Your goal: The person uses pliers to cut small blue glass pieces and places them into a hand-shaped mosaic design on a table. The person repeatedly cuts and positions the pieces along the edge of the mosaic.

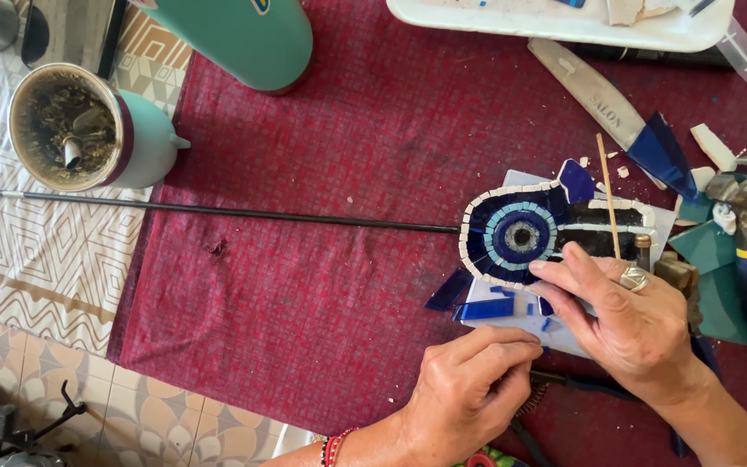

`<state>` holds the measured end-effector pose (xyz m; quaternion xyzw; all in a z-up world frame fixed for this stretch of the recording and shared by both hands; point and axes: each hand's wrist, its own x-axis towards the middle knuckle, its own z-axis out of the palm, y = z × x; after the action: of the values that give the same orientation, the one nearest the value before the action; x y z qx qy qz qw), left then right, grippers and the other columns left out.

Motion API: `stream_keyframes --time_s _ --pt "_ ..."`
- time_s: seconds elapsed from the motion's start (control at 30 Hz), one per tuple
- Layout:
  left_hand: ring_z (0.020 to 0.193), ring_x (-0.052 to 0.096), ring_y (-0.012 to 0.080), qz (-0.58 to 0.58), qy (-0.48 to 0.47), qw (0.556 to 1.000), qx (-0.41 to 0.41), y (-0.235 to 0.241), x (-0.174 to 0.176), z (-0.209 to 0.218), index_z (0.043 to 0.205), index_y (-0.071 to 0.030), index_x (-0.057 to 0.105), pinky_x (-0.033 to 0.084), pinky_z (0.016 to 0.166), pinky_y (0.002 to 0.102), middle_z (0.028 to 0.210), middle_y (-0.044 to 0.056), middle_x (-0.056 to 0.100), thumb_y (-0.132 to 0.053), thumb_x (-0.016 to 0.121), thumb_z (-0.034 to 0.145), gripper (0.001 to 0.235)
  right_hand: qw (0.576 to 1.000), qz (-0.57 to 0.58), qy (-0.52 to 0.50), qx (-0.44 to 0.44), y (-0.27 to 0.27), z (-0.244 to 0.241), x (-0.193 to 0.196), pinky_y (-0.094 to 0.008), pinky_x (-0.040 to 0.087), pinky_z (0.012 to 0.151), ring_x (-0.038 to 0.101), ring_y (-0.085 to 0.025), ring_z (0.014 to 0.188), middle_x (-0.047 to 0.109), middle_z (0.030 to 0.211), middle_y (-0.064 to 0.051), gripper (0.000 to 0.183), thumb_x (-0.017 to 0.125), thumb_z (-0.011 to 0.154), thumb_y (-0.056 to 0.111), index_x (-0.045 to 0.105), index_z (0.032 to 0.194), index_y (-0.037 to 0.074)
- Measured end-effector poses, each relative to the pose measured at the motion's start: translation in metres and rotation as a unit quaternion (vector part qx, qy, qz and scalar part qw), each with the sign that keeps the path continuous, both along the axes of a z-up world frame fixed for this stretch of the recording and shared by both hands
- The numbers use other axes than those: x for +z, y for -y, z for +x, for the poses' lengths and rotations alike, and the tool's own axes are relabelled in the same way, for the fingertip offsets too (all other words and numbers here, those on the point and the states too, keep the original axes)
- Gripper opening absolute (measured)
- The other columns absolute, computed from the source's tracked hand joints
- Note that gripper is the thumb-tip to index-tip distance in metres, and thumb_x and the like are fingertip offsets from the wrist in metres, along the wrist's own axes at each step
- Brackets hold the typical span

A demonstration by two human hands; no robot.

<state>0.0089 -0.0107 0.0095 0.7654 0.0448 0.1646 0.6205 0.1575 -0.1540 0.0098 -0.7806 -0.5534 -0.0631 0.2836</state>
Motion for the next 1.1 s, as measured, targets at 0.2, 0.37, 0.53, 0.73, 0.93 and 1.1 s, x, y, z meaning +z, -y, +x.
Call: stream_keyframes --time_s 0.2,0.37,0.53,0.73,0.93,1.1 --pt "0.091 0.074 0.0259 0.000 0.001 1.000 -0.003 0.001 -0.001 0.000 0.108 0.001 0.066 0.062 0.085 0.034 0.109 0.014 0.072 0.009 0.064 0.097 0.014 1.000 -0.003 0.000 -0.002 -0.001 0.000 0.000 -0.034 0.059 0.089 0.075 -0.020 0.094 0.079 0.113 -0.011 0.062 0.082 0.096 0.002 0.044 0.143 -0.009" --pt "0.091 0.074 0.0265 0.001 0.001 1.000 -0.006 0.001 -0.001 0.000 0.109 0.001 0.066 0.062 0.086 0.035 0.110 0.015 0.072 0.008 0.064 0.097 0.014 1.000 -0.007 0.004 -0.009 -0.001 0.000 0.000 -0.033 0.058 0.086 0.074 -0.019 0.092 0.079 0.112 -0.009 0.061 0.082 0.097 0.004 0.043 0.143 -0.009" --pt "0.091 0.074 0.0269 0.000 0.001 1.000 -0.005 0.000 0.000 0.000 0.110 0.001 0.067 0.062 0.086 0.035 0.110 0.015 0.072 0.008 0.064 0.097 0.014 1.000 -0.007 0.000 -0.010 0.000 -0.001 -0.002 -0.032 0.058 0.088 0.074 -0.020 0.092 0.079 0.112 -0.009 0.064 0.082 0.097 0.004 0.041 0.145 -0.009" --pt "0.099 0.072 0.0283 -0.051 -0.008 0.999 0.006 -0.002 0.006 0.003 0.114 0.002 0.064 0.059 0.095 0.035 0.112 0.018 0.071 0.010 0.062 0.097 0.019 1.000 0.015 -0.012 -0.010 0.003 -0.004 0.003 -0.034 0.058 0.090 0.076 -0.021 0.094 0.079 0.110 -0.011 0.067 0.080 0.098 0.006 0.037 0.147 -0.011" --pt "0.102 0.071 0.0180 -0.339 -0.120 0.931 0.059 0.007 0.006 0.009 0.136 -0.002 0.054 0.060 0.081 0.025 0.113 0.017 0.072 -0.015 0.074 0.093 0.050 0.998 0.040 0.012 -0.049 0.012 -0.023 0.015 -0.029 0.058 0.083 0.076 -0.015 0.090 0.079 0.110 -0.001 0.075 0.085 0.097 0.011 0.036 0.149 -0.011" --pt "0.089 0.073 0.0158 -0.482 -0.131 0.862 0.081 0.012 0.007 0.009 0.120 0.005 0.072 0.067 0.080 0.028 0.106 0.018 0.077 -0.009 0.075 0.092 0.031 0.996 0.075 0.028 -0.041 0.008 -0.033 0.027 -0.033 0.058 0.086 0.077 -0.019 0.094 0.079 0.111 -0.004 0.070 0.079 0.099 0.006 0.034 0.150 -0.012"
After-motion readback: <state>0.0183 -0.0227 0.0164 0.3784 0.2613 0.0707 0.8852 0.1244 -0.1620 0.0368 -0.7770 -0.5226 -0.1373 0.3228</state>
